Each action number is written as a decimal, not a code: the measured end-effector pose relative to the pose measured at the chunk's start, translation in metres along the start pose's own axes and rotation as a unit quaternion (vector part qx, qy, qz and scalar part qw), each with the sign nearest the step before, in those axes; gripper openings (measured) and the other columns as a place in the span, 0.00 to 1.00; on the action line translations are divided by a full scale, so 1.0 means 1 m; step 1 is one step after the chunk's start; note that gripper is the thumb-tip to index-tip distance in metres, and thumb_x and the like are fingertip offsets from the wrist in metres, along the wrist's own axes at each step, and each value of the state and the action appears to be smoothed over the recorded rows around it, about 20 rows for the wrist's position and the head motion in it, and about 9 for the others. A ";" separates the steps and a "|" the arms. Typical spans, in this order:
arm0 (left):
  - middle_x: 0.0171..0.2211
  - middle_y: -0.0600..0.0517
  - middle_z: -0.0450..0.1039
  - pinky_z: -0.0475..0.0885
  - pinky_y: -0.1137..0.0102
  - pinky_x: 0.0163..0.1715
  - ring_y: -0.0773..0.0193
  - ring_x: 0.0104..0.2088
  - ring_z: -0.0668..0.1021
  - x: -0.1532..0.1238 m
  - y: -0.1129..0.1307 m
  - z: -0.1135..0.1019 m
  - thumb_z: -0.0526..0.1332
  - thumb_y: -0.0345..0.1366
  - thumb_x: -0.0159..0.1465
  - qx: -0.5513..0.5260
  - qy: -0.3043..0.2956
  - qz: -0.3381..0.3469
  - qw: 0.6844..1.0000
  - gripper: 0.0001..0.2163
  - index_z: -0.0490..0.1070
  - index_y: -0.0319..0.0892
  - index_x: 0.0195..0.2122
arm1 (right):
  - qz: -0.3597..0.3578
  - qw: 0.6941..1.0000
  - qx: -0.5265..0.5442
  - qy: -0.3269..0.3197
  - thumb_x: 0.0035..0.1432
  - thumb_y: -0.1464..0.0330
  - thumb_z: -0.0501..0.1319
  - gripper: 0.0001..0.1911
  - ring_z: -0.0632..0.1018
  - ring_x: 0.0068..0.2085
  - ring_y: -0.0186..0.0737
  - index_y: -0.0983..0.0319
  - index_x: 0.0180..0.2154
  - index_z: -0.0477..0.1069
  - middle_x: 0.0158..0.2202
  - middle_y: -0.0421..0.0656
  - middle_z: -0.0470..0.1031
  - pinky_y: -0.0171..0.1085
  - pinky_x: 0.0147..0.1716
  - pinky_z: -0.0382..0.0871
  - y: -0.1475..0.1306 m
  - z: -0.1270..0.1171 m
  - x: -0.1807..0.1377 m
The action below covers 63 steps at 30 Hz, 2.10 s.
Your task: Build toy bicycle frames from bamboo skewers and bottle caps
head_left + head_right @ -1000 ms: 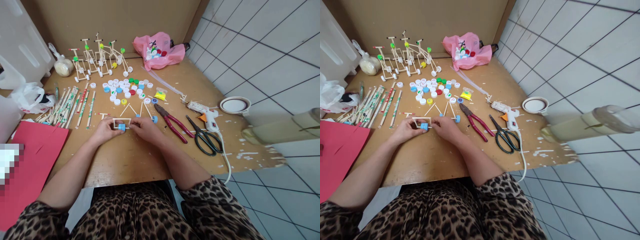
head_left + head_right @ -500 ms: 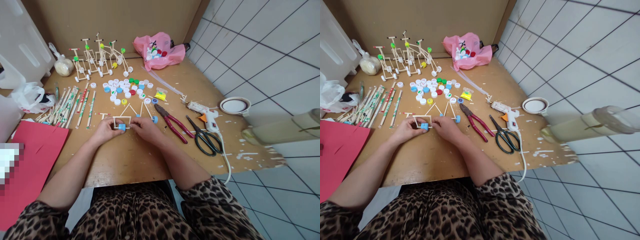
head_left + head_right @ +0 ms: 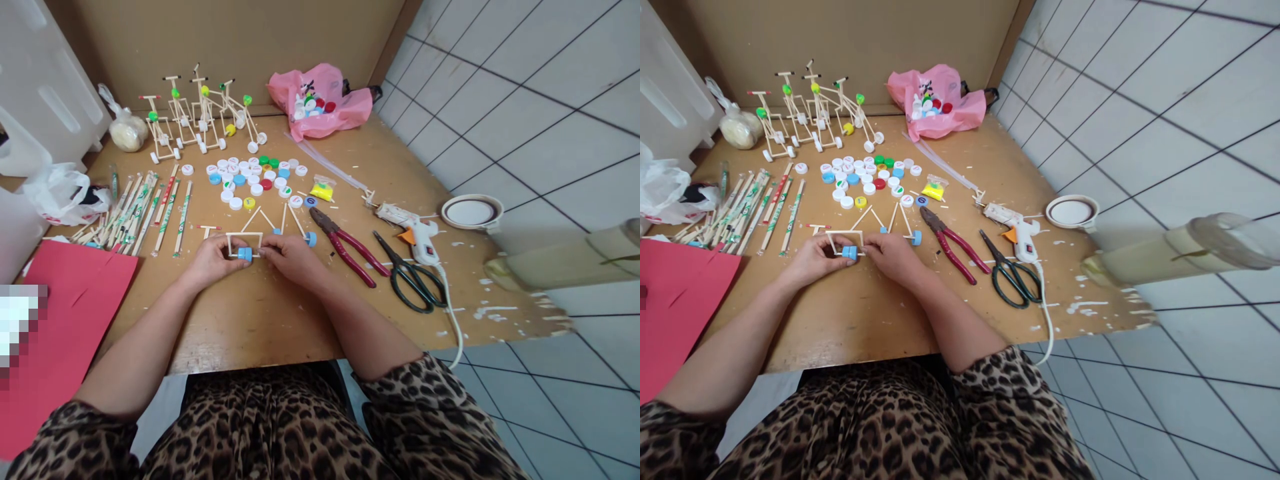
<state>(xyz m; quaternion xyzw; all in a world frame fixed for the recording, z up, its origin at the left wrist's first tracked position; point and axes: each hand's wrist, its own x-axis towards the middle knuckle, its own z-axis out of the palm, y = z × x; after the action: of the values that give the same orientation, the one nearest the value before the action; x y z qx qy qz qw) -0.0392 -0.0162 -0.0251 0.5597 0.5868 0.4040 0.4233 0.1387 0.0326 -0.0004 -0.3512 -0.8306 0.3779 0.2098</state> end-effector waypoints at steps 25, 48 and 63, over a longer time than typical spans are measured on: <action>0.25 0.53 0.75 0.71 0.71 0.32 0.68 0.27 0.75 -0.006 0.005 -0.038 0.67 0.30 0.48 -0.005 -0.044 -0.070 0.997 0.07 0.76 0.40 0.29 | 0.018 1.000 -0.024 0.005 0.56 0.76 0.55 0.09 0.66 0.25 0.31 0.64 0.25 0.68 0.21 0.37 0.67 0.31 0.29 0.57 0.001 0.000 0.000; 0.17 0.56 0.71 0.60 0.75 0.20 0.71 0.19 0.68 -0.008 0.012 -0.020 0.66 0.35 0.46 0.039 0.030 -0.082 0.995 0.04 0.75 0.40 0.22 | 0.016 0.999 -0.034 0.006 0.56 0.74 0.54 0.10 0.67 0.26 0.32 0.63 0.24 0.68 0.20 0.37 0.67 0.32 0.29 0.57 0.001 0.000 -0.001; 0.16 0.56 0.69 0.61 0.75 0.19 0.72 0.18 0.67 -0.008 0.016 -0.021 0.66 0.35 0.44 0.016 0.026 -0.105 0.994 0.06 0.73 0.40 0.20 | 0.049 0.997 0.061 -0.022 0.50 0.80 0.56 0.08 0.70 0.26 0.30 0.64 0.28 0.71 0.24 0.37 0.72 0.31 0.29 0.63 0.004 -0.001 -0.001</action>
<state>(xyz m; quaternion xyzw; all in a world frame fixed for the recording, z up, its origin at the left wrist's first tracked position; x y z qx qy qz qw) -0.0544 -0.0231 -0.0032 0.4913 0.6597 0.3623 0.4384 0.1417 0.0341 -0.0026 -0.3693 -0.7924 0.4450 0.1942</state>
